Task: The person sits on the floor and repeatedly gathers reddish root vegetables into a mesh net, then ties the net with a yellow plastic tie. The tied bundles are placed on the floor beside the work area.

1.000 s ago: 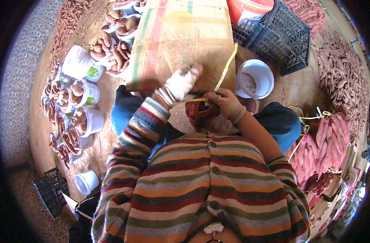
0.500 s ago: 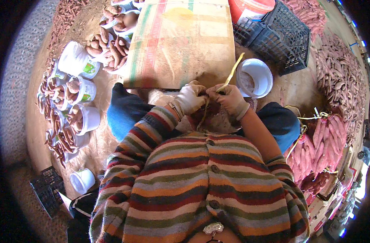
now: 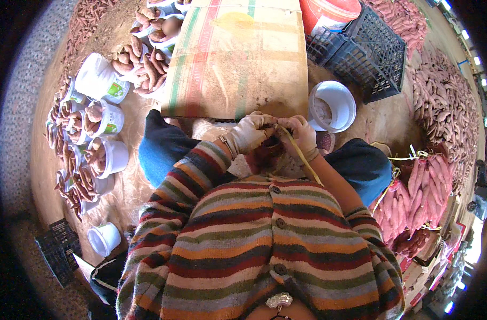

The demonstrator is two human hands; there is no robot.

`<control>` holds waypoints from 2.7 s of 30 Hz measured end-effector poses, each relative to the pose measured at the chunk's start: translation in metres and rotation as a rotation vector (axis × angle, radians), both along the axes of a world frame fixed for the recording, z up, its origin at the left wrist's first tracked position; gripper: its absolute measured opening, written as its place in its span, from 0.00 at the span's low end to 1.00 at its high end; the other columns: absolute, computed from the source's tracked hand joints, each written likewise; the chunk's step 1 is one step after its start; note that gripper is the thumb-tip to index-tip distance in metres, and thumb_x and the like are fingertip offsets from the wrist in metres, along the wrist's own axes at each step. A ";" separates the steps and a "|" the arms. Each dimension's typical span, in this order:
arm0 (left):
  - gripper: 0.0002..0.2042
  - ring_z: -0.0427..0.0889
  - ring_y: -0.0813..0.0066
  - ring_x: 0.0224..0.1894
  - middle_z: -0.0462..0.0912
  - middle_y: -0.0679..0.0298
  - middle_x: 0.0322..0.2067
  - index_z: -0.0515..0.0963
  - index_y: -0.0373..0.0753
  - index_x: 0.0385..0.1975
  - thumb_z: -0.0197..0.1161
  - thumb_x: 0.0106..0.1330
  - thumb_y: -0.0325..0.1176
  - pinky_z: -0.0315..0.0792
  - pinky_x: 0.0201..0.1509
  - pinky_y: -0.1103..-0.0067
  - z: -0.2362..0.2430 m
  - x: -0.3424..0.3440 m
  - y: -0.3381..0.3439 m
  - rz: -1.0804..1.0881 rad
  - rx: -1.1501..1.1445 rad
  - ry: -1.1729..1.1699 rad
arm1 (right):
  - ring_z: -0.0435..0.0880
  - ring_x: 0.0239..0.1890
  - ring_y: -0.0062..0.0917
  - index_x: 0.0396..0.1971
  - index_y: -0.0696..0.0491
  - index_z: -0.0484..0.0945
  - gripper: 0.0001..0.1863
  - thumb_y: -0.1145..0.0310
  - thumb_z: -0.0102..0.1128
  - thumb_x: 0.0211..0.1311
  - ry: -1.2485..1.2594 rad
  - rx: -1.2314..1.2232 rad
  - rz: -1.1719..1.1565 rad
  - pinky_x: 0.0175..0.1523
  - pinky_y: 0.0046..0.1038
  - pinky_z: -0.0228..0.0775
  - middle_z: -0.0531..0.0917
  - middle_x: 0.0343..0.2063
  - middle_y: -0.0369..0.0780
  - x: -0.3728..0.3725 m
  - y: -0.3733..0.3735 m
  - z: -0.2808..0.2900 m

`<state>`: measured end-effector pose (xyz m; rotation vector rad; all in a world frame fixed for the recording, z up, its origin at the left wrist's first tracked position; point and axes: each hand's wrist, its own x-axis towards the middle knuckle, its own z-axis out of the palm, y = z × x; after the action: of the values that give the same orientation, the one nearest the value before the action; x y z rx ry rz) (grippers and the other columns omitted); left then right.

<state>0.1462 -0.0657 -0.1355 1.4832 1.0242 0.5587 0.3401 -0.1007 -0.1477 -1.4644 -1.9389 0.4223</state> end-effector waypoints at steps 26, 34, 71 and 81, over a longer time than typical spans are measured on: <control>0.11 0.80 0.50 0.38 0.79 0.52 0.36 0.79 0.38 0.27 0.60 0.55 0.40 0.75 0.43 0.64 0.031 -0.018 -0.003 -0.102 0.520 0.931 | 0.80 0.37 0.20 0.40 0.59 0.77 0.10 0.75 0.59 0.58 0.789 -0.819 -0.207 0.44 0.23 0.74 0.82 0.35 0.38 0.030 -0.050 -0.020; 0.34 0.72 0.61 0.57 0.74 0.50 0.54 0.69 0.32 0.57 0.51 0.65 0.59 0.66 0.59 0.69 0.012 -0.015 -0.041 0.239 -0.095 0.237 | 0.82 0.41 0.30 0.55 0.51 0.72 0.34 0.37 0.53 0.60 1.440 -1.181 -0.362 0.42 0.34 0.78 0.82 0.41 0.40 0.021 -0.028 -0.018; 0.36 0.65 0.63 0.65 0.61 0.59 0.66 0.56 0.44 0.68 0.57 0.57 0.18 0.65 0.66 0.66 0.132 0.184 -0.087 -0.498 -0.669 -0.825 | 0.72 0.58 0.26 0.60 0.58 0.64 0.33 0.71 0.65 0.53 0.737 0.193 -0.598 0.64 0.30 0.60 0.75 0.52 0.42 0.095 -0.225 0.139; 0.37 0.64 0.66 0.65 0.65 0.61 0.63 0.59 0.36 0.65 0.67 0.53 0.29 0.56 0.70 0.69 0.219 0.172 -0.075 -0.628 0.200 -0.654 | 0.69 0.63 0.32 0.62 0.54 0.64 0.41 0.48 0.67 0.52 2.016 0.044 0.508 0.69 0.40 0.56 0.71 0.60 0.41 0.147 -0.131 0.148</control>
<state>0.3182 -0.1408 0.0835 1.5367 -0.0182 0.6290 0.4876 -0.2320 0.0003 0.0295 -0.4770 1.3181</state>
